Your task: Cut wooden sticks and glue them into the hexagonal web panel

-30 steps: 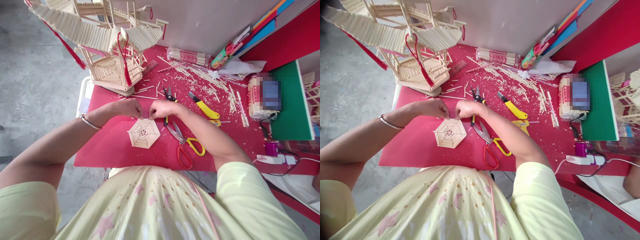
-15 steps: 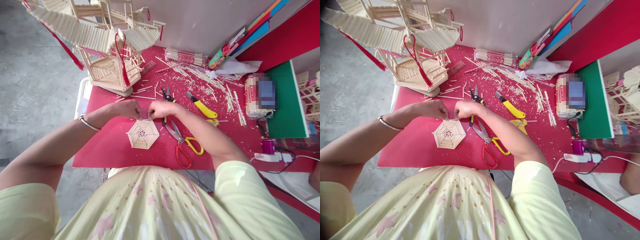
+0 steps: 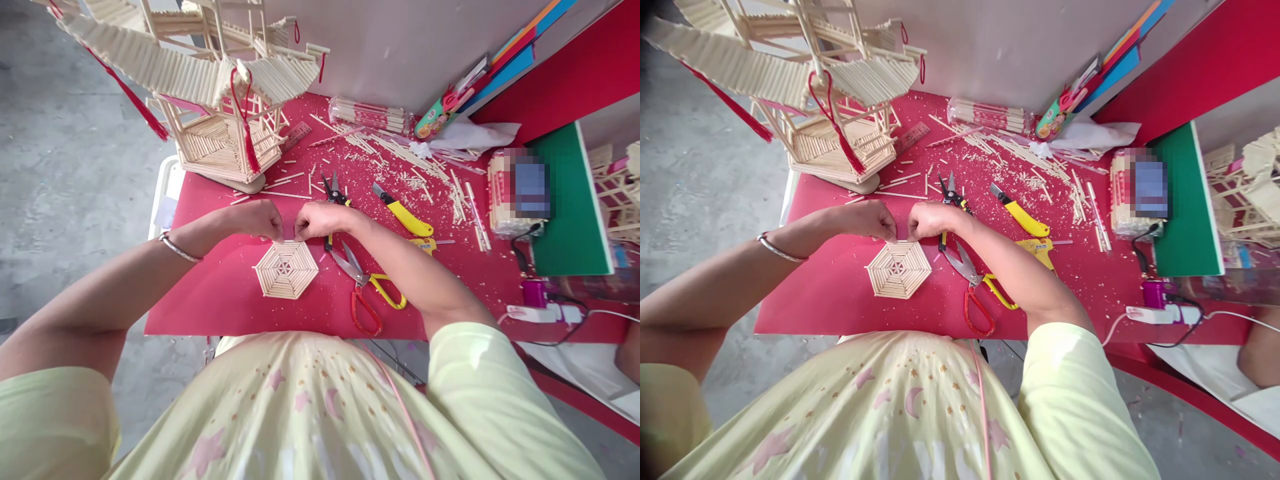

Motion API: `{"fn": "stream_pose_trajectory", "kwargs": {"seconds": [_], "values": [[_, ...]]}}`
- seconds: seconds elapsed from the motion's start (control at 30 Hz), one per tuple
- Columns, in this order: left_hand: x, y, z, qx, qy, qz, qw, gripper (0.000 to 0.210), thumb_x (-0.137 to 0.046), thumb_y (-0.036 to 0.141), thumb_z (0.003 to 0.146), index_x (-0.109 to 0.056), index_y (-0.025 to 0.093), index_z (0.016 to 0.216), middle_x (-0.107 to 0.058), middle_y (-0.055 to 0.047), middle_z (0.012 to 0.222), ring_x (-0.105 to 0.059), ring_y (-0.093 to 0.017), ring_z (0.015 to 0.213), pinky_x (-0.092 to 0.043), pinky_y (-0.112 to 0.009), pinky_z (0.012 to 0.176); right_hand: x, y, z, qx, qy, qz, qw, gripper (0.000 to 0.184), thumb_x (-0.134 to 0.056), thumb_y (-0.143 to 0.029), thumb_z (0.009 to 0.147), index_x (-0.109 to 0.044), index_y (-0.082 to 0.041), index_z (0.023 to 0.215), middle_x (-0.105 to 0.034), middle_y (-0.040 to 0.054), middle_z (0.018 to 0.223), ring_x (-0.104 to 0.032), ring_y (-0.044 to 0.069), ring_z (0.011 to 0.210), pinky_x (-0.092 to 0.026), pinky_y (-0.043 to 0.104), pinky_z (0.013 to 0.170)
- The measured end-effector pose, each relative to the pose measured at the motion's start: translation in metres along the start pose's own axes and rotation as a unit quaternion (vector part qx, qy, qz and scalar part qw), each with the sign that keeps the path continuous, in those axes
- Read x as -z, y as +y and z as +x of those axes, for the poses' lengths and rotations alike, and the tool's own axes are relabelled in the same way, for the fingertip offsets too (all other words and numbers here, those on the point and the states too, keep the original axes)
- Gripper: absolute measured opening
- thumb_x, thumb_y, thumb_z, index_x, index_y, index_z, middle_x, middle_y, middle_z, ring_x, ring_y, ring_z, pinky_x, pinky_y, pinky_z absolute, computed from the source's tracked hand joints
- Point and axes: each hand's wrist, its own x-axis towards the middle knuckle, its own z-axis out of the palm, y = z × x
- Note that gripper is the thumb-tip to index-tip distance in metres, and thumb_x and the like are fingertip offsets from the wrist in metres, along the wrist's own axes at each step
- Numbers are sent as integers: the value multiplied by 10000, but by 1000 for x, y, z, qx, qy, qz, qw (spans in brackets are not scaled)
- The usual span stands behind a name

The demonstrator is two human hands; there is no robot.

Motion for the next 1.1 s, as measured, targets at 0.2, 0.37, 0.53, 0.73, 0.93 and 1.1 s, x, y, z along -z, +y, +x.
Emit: {"fn": "stream_pose_trajectory", "kwargs": {"seconds": [0.2,0.37,0.53,0.73,0.93,1.1], "values": [[-2,-5,2,-7,-4,-5,1000,149,-717,368,654,-761,227,674,-622,8,567,-526,-131,562,-351,-249,539,0,-3,-3,-2,-2,-3,1000,204,-738,-338,823,-819,-187,934,-766,31,820,-594,133,692,-333,264,602],[-5,-9,3,-18,-13,-10,1000,160,-730,378,657,-764,224,683,-648,-4,571,-555,-145,559,-367,-252,526,-1,-6,-7,-8,-8,-12,1000,226,-752,-369,812,-824,-200,944,-770,30,820,-595,135,694,-323,267,618],[-13,-5,-5,-22,-51,-13,998,159,-713,370,677,-736,214,661,-621,-3,551,-526,-136,528,-381,-253,516,-13,-13,-15,14,-7,-31,999,226,-738,-398,822,-830,-212,914,-771,24,786,-601,141,680,-310,275,609],[-30,-4,-17,-4,-90,-27,996,168,-694,373,672,-747,214,681,-611,-6,560,-541,-149,536,-380,-255,503,-34,-31,-31,33,-16,-40,999,203,-708,-341,843,-834,-226,954,-800,46,891,-636,160,738,-313,277,605],[-39,-2,-22,-14,-111,-33,993,180,-651,371,691,-712,209,640,-635,-15,579,-554,-149,542,-386,-258,518,-44,-36,-31,29,-6,-37,999,221,-697,-366,840,-832,-240,960,-803,49,912,-661,182,780,-311,286,606],[-38,1,-20,-23,-125,-24,992,123,-627,293,665,-665,195,601,-602,-10,551,-530,-140,519,-374,-259,516,-46,-33,-28,30,-8,-23,999,213,-701,-352,830,-831,-238,954,-795,27,875,-647,162,753,-313,274,606]]}}
